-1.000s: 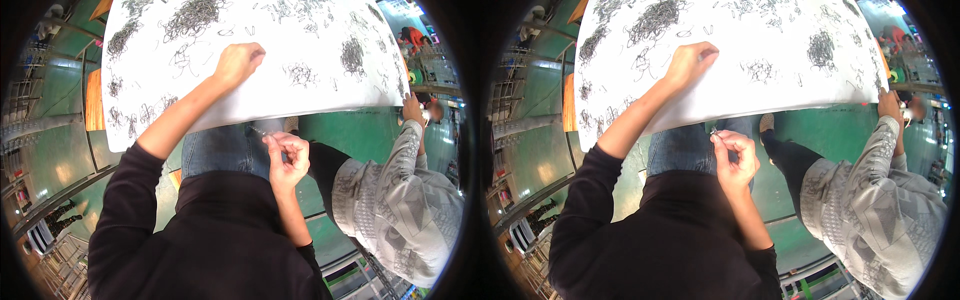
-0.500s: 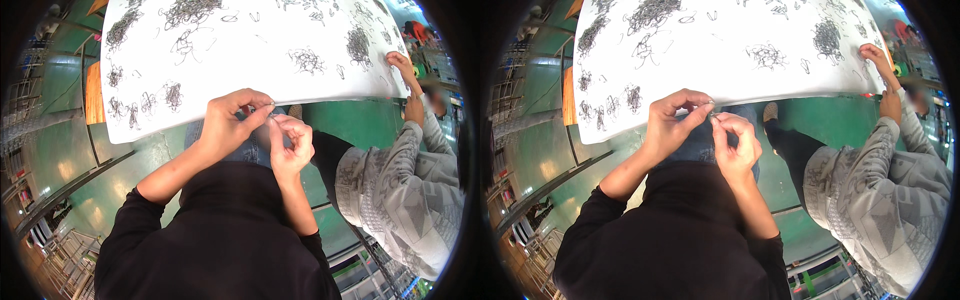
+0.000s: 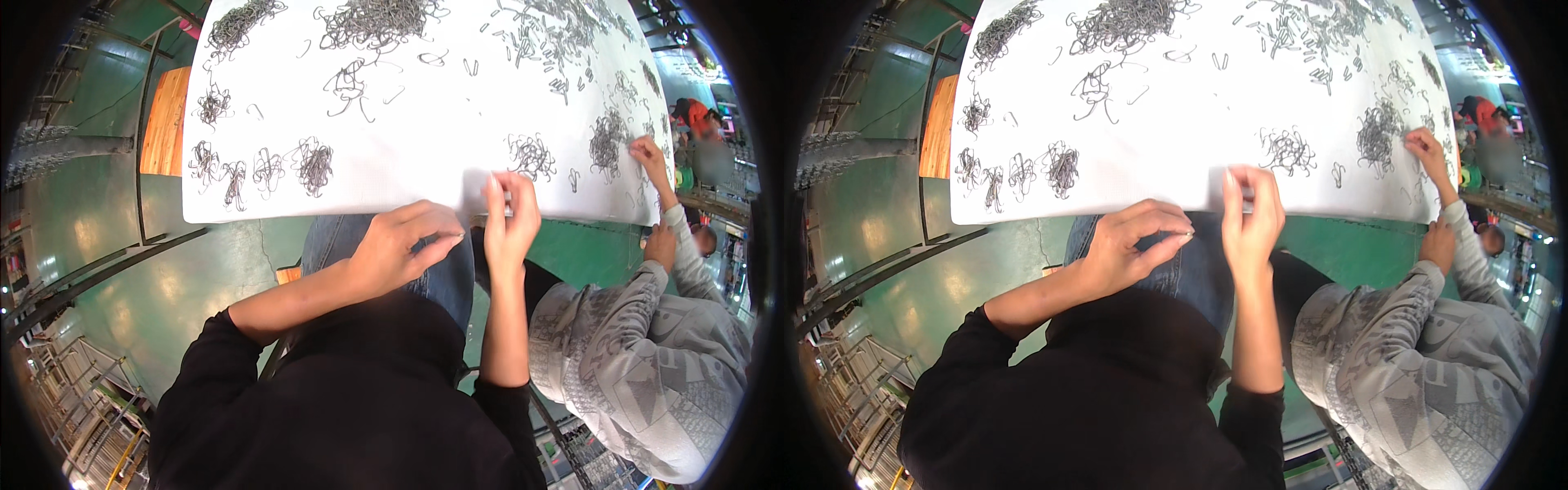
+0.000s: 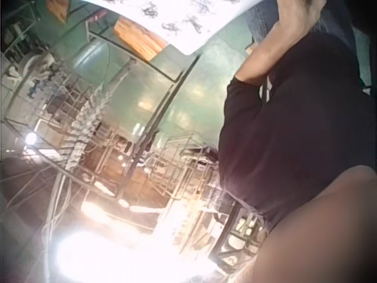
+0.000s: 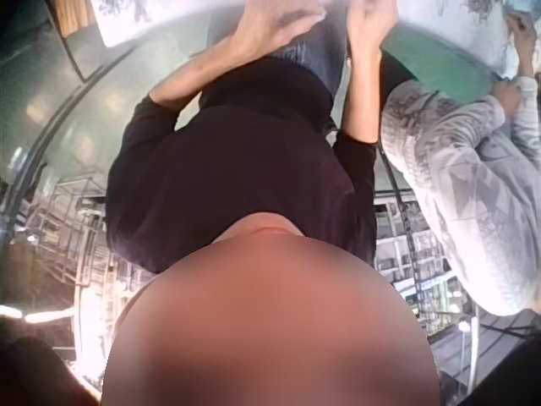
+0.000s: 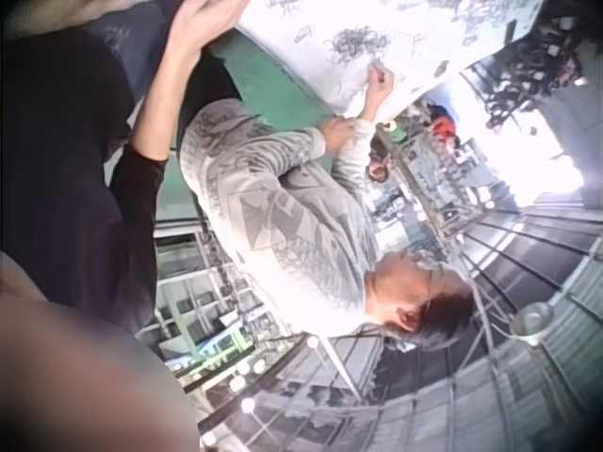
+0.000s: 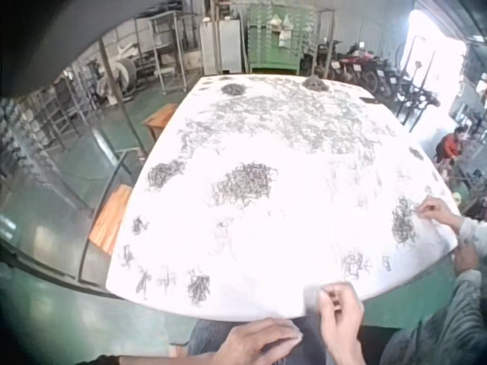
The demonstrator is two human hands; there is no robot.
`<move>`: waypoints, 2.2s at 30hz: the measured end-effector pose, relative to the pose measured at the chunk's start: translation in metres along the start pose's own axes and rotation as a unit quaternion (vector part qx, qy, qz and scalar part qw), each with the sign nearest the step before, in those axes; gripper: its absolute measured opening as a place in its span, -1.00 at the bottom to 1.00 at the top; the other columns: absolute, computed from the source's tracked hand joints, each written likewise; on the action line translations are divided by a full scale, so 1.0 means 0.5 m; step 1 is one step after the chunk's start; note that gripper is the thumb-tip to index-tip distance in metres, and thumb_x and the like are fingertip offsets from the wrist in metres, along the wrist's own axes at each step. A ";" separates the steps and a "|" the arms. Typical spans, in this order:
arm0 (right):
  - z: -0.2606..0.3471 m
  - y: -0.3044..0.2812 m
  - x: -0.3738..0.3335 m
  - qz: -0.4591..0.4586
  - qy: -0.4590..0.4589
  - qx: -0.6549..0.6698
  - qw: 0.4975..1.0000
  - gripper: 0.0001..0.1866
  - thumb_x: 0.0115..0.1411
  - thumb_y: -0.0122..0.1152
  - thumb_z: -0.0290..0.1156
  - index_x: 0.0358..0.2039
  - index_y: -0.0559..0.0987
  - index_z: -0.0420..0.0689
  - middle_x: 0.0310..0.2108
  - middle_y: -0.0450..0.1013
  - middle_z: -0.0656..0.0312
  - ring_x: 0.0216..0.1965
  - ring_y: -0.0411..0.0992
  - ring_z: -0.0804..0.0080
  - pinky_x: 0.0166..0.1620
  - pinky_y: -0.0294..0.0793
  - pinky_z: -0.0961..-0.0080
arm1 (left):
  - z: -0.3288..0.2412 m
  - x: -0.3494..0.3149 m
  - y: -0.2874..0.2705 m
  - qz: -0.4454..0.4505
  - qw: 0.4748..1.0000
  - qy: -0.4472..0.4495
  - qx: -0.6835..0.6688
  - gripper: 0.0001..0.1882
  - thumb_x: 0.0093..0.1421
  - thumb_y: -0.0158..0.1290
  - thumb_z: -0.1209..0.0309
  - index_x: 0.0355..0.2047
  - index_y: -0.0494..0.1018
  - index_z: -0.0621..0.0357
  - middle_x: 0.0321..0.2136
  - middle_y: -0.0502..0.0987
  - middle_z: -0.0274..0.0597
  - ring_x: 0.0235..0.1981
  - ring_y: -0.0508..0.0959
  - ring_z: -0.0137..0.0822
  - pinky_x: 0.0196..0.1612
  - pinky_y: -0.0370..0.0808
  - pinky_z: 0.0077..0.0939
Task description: The person picks up small metal wires or clips from a large white sheet and places them into a small transparent bag. The person repeats this action continuously while seated at a table in a workshop.
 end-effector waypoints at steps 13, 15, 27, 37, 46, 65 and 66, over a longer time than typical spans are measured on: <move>-0.014 0.331 0.373 0.326 -0.118 -0.330 0.878 -0.90 0.14 0.20 -0.40 -0.39 0.57 -0.14 -0.30 0.52 0.16 -0.23 0.48 0.20 -0.15 0.42 0.32 | 0.010 0.012 0.008 0.028 1.000 -0.010 -0.008 -0.84 0.04 0.22 0.57 -0.32 0.55 0.21 -0.33 0.57 -0.20 -0.33 0.58 -0.28 -0.28 0.53 -0.47; 0.002 0.317 0.366 0.299 -0.159 -0.326 0.882 -0.90 0.10 0.23 -0.39 -0.42 0.58 -0.14 -0.37 0.52 0.16 -0.30 0.48 0.25 -0.20 0.43 0.37 | 0.014 0.014 0.009 0.028 0.999 -0.015 -0.014 -0.84 0.04 0.22 0.57 -0.32 0.55 0.21 -0.33 0.57 -0.21 -0.34 0.57 -0.28 -0.29 0.53 -0.47; -0.096 0.170 0.261 0.191 0.129 0.171 0.958 -0.89 0.01 0.29 -0.55 -0.43 0.58 -0.30 -0.51 0.53 0.19 -0.47 0.49 0.54 -0.40 0.48 0.63 | 0.040 0.018 0.025 0.021 0.999 -0.033 -0.018 -0.87 0.07 0.18 0.60 -0.33 0.56 0.21 -0.41 0.61 -0.21 -0.42 0.55 -0.32 -0.33 0.49 -0.51; -0.088 0.073 0.129 0.128 0.232 0.194 0.945 -0.85 0.13 0.28 -0.48 -0.32 0.57 -0.29 -0.44 0.53 0.18 -0.39 0.52 0.51 -0.39 0.42 0.68 | 0.046 0.008 0.032 -0.018 0.996 -0.083 -0.022 -0.88 0.09 0.17 0.55 -0.32 0.57 0.23 -0.37 0.62 -0.22 -0.48 0.48 -0.43 -0.35 0.47 -0.57; 0.023 -0.052 -0.088 -0.011 0.193 0.340 0.920 -0.67 0.10 0.27 -0.67 -0.14 0.39 -0.26 -0.35 0.49 0.13 -0.43 0.52 0.46 -0.41 0.50 0.64 | 0.030 0.006 0.037 -0.030 0.998 -0.059 0.007 -0.82 0.09 0.16 0.57 -0.25 0.56 0.18 -0.38 0.60 -0.18 -0.43 0.57 -0.36 -0.38 0.52 -0.53; 0.040 -0.074 -0.160 -0.167 -0.039 0.192 0.966 -0.65 0.06 0.21 -0.79 -0.26 0.29 -0.16 -0.31 0.46 0.09 -0.42 0.47 0.57 -0.36 0.48 0.70 | 0.064 0.115 0.015 -0.039 0.971 0.143 0.186 -0.80 0.08 0.17 0.57 -0.24 0.56 0.23 -0.29 0.60 -0.10 -0.26 0.56 -0.18 -0.18 0.50 -0.40; 0.035 -0.075 -0.162 -0.166 -0.039 0.179 0.969 -0.65 0.07 0.21 -0.79 -0.27 0.29 -0.17 -0.32 0.46 0.09 -0.42 0.47 0.56 -0.36 0.49 0.69 | 0.098 0.162 0.014 -0.027 0.965 0.154 0.210 -0.82 0.09 0.16 0.55 -0.26 0.56 0.25 -0.28 0.60 -0.09 -0.26 0.56 -0.16 -0.16 0.50 -0.39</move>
Point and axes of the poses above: each hand's wrist, its own x-axis towards the middle knuckle, its own y-axis out of the palm, z = x × y, the point moved 9 cm from there along x, towards the middle knuckle
